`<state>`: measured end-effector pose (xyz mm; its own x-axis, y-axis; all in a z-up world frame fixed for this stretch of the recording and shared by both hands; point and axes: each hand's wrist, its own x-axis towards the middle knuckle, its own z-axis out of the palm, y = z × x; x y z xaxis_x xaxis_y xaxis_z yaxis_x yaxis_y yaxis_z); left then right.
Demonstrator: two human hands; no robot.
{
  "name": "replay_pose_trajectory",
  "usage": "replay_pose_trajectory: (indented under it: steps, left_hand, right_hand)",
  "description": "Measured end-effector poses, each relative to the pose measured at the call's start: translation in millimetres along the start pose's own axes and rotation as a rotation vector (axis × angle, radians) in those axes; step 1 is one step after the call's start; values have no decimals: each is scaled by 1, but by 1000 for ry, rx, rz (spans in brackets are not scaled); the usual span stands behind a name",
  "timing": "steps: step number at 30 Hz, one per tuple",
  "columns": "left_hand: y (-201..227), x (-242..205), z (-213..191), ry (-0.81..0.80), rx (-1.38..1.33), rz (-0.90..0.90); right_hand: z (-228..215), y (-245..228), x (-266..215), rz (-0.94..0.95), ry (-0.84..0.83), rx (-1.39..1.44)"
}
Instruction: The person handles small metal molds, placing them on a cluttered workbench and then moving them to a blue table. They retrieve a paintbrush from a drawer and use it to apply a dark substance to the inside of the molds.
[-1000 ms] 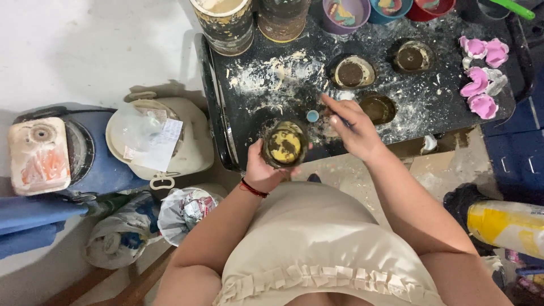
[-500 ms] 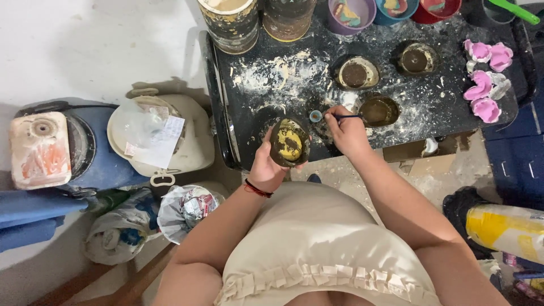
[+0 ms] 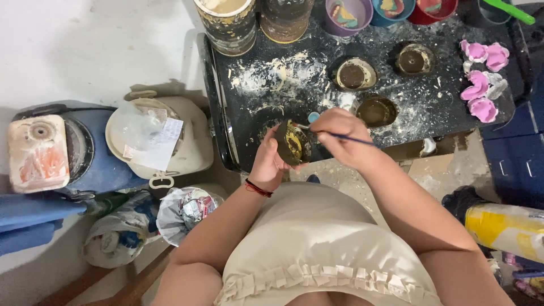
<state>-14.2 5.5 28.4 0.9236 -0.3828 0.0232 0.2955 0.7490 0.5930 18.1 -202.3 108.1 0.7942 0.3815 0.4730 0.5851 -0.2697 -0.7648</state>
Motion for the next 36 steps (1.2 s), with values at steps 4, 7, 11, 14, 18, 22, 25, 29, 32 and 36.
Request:
replay_pose_trajectory:
  steps: [4,7,11,14,18,22,25,29,32,36]
  left_hand:
    - [6,0,0,13,27,-13]
    - [4,-1,-2,40,40,-42]
    - [1,1,-5,54,43,-61]
    - [-3,0,-8,72,55,-55]
    - [-6,0,-13,47,115,-5]
    - [12,4,9,22,149,36]
    - [-5,5,-13,7,144,78]
    - [-31,2,-51,29,263,112]
    - [-33,0,-53,25,333,130]
    - [-13,7,-24,-47,347,159]
  right_hand:
    - [-6,4,-3,-118,-40,-230]
    - [-6,-16,7,-104,-55,-169]
    - [-7,-13,1,-66,-71,-169]
    - [-8,-1,-6,16,-60,-123]
    - [-8,7,-11,66,-23,-127]
    - [-13,-7,-13,86,-11,-177]
    - [-12,-10,-8,63,27,-140]
    - [-8,8,-26,97,5,-123]
    - [-3,-4,-20,111,22,-128]
    - [-3,9,-39,151,-10,-129]
